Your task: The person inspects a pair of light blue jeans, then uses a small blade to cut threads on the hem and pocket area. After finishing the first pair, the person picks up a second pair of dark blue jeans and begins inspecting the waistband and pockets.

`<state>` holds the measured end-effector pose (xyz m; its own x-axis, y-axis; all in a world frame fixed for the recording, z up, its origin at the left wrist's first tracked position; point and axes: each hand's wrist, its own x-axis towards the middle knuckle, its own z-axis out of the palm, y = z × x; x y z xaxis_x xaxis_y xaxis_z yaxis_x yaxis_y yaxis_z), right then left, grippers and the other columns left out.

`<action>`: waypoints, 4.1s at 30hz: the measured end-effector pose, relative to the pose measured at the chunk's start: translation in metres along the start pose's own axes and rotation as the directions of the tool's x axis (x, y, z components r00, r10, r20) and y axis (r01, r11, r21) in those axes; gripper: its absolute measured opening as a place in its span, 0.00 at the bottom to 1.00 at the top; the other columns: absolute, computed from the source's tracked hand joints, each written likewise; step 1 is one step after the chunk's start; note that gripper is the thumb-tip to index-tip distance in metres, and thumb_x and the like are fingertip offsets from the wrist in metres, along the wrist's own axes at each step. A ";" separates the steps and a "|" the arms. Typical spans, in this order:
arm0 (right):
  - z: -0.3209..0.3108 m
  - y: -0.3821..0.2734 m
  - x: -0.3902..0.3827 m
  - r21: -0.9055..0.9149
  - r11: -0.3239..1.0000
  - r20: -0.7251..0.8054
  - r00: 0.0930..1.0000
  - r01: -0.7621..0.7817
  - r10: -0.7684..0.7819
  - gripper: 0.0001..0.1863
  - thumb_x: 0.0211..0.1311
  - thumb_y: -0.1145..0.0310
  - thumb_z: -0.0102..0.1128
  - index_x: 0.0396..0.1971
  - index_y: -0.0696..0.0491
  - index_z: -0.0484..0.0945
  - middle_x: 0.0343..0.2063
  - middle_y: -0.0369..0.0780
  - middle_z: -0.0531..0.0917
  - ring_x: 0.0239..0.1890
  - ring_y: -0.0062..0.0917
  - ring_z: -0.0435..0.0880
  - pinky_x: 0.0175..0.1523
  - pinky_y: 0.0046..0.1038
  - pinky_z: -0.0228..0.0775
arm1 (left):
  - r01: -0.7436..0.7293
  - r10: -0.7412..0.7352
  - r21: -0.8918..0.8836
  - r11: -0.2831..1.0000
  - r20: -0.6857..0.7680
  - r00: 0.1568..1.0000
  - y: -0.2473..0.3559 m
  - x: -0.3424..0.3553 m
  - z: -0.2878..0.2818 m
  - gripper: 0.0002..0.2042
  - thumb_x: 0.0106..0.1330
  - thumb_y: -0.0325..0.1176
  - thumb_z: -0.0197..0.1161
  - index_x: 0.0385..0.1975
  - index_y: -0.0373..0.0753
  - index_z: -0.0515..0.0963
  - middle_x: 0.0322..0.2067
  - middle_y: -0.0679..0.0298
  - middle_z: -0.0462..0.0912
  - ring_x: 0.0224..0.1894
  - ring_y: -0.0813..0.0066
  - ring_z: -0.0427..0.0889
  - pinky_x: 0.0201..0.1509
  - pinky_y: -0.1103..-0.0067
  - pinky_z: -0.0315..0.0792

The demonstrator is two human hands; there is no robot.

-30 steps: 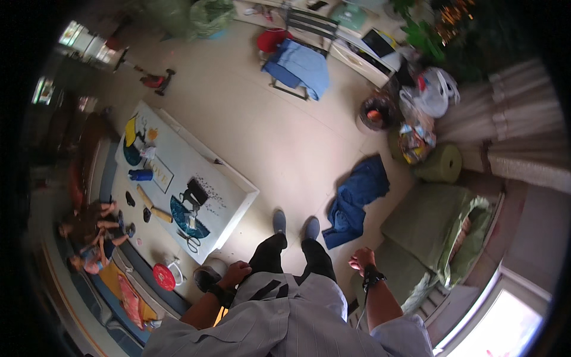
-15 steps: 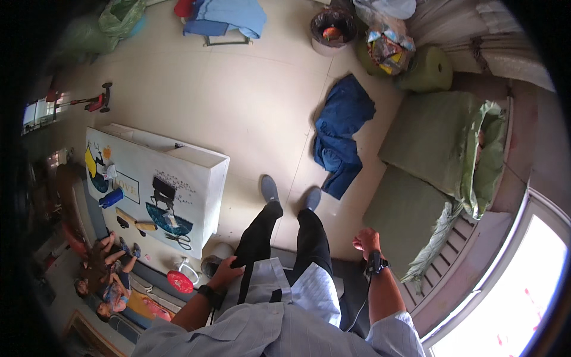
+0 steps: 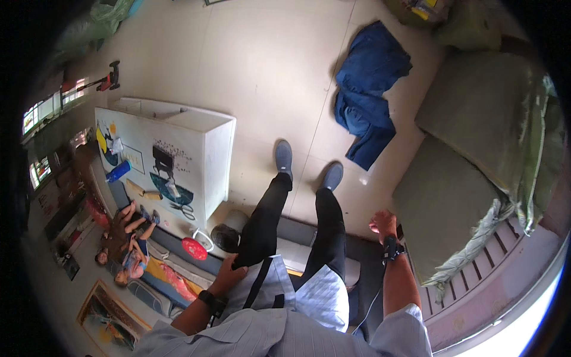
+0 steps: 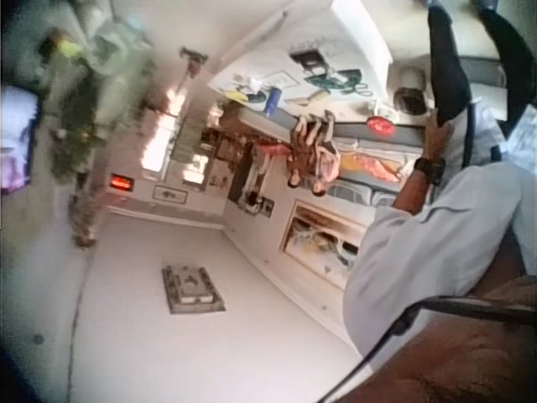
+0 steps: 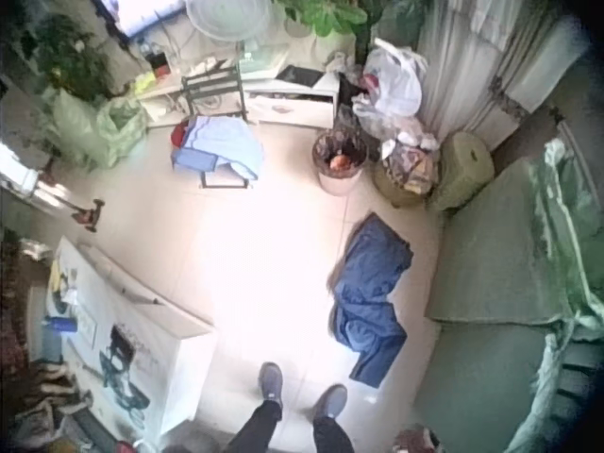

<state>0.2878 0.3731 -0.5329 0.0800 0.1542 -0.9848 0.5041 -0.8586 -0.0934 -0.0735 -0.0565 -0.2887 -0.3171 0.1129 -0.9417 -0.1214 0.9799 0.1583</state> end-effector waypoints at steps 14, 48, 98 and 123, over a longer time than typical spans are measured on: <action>0.016 0.071 0.143 -0.099 0.995 -0.067 0.998 -0.015 0.008 0.07 0.65 0.72 0.63 0.41 0.54 0.77 0.31 0.38 0.83 0.29 0.26 0.86 0.35 0.28 0.79 | 0.254 -0.257 -0.359 0.898 0.039 0.966 -0.031 0.059 0.008 0.26 0.76 0.41 0.61 0.67 0.31 0.71 0.57 0.56 0.81 0.59 0.70 0.78 0.67 0.72 0.70; 0.100 -0.035 0.428 0.337 0.924 0.039 0.978 0.179 -0.204 0.13 0.61 0.71 0.74 0.36 0.45 0.75 0.27 0.34 0.78 0.25 0.25 0.79 0.32 0.33 0.80 | 0.353 -0.322 -0.691 0.631 0.180 0.929 -0.093 0.139 0.015 0.58 0.46 0.69 0.79 0.73 0.35 0.65 0.66 0.60 0.76 0.67 0.67 0.77 0.69 0.69 0.72; 0.164 0.447 -0.199 0.398 0.374 0.805 -0.124 0.838 -0.580 0.03 0.64 0.73 0.67 0.32 0.55 0.83 0.25 0.28 0.77 0.26 0.13 0.75 0.35 0.20 0.67 | -0.924 0.958 -0.327 0.199 -0.136 0.254 -0.238 0.066 0.241 0.13 0.71 0.35 0.65 0.49 0.34 0.81 0.39 0.63 0.89 0.42 0.77 0.86 0.50 0.75 0.80; -0.203 0.288 -0.387 -0.739 0.027 -0.621 -0.665 0.673 -0.414 0.16 0.62 0.69 0.65 0.46 0.62 0.82 0.38 0.46 0.86 0.40 0.31 0.85 0.49 0.32 0.76 | -0.870 0.918 -0.399 0.289 -0.143 0.370 -0.249 0.080 0.253 0.12 0.72 0.34 0.64 0.49 0.34 0.81 0.39 0.62 0.89 0.43 0.76 0.87 0.51 0.75 0.80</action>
<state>0.5761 0.1655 -0.1486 0.2727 0.5563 0.7850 0.7029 0.4419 -0.5574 0.1695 -0.2497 -0.4789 -0.3635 0.9176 -0.1609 -0.1341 0.1194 0.9837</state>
